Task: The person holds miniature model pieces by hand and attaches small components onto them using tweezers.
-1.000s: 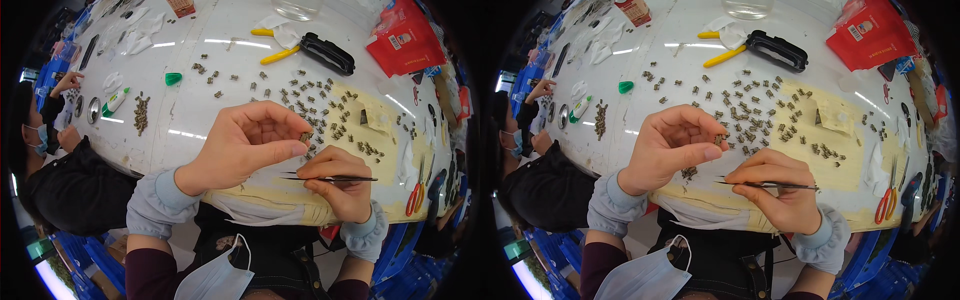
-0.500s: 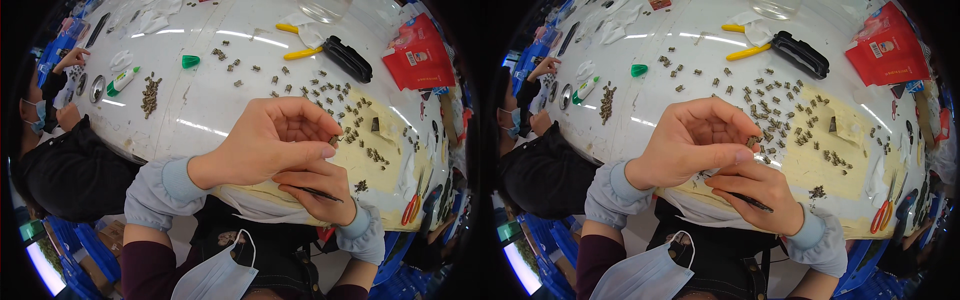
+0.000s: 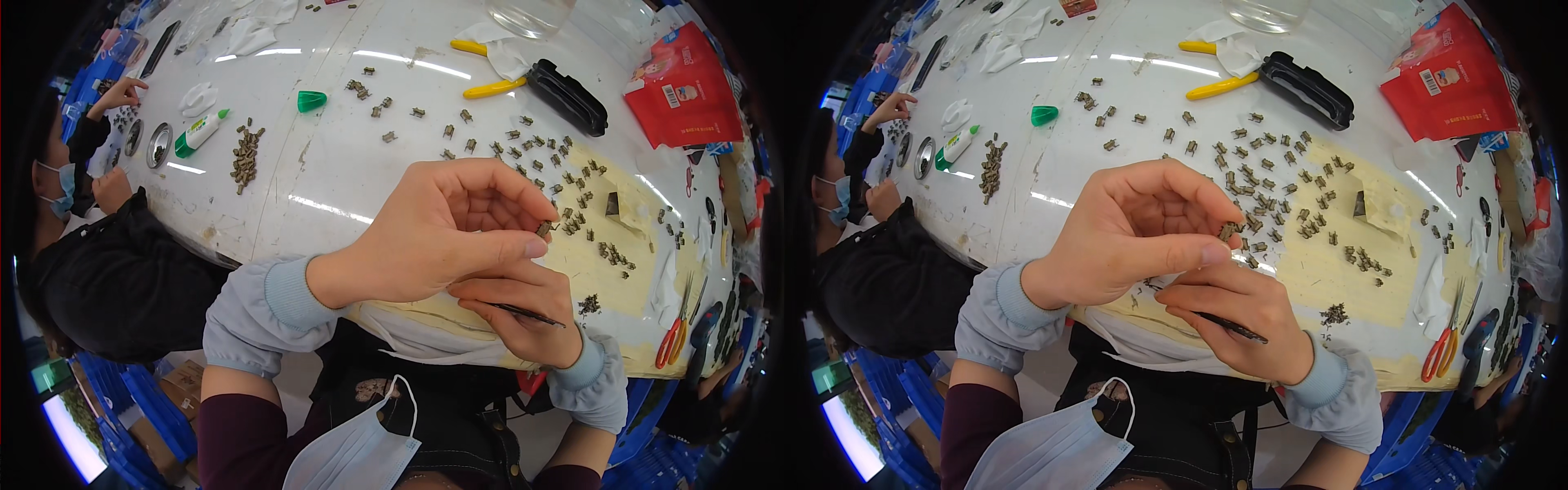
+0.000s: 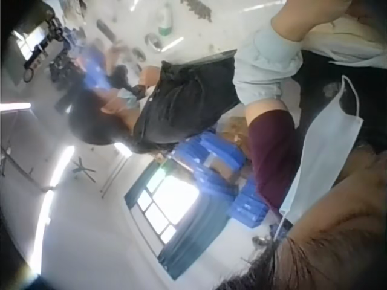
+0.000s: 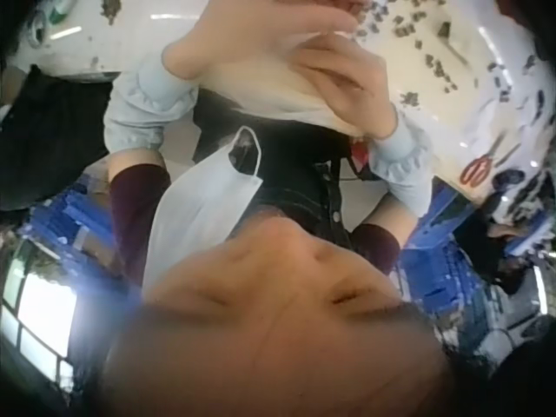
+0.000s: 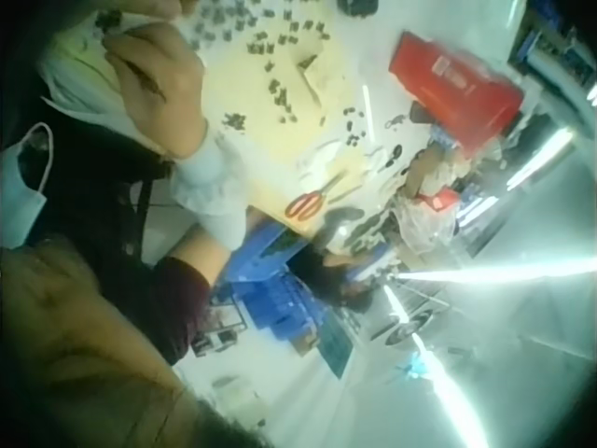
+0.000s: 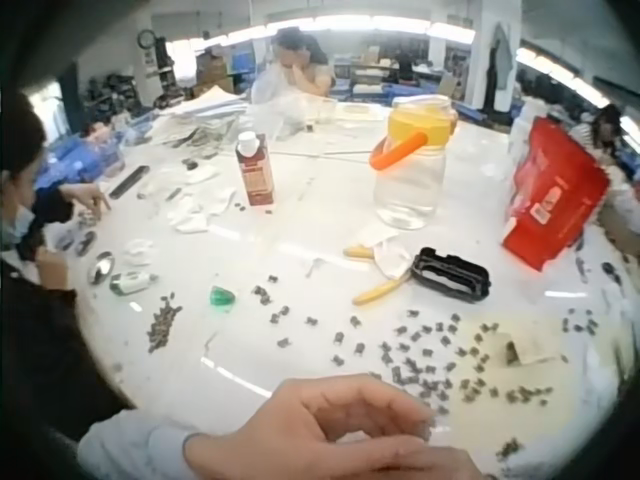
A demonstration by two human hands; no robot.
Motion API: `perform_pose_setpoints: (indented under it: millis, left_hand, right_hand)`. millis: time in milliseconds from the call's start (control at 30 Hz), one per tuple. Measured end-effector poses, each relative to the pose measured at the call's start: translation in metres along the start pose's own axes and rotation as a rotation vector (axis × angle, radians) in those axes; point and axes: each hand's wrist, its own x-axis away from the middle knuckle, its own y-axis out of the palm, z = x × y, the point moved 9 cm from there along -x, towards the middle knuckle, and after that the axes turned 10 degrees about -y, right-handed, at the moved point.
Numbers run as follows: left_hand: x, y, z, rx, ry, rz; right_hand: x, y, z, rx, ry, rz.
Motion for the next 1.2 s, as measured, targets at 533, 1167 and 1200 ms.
perform_pose_setpoints:
  millis: [533,1167,1200]
  left_hand:
    - [-0.001,0.001,-0.002,-0.023,-0.055,0.011]
    - [-0.001,0.001,-0.002,-0.048,-0.049,0.011]
    - [0.000,0.001,-0.002,-0.050,-0.050,0.015]
  right_hand:
    - [0.010,-0.036,-0.002,0.098,0.104,0.082]
    - [0.018,-0.043,0.007,0.073,0.193,0.115]
    - [0.018,-0.042,0.006,0.072,0.190,0.109]
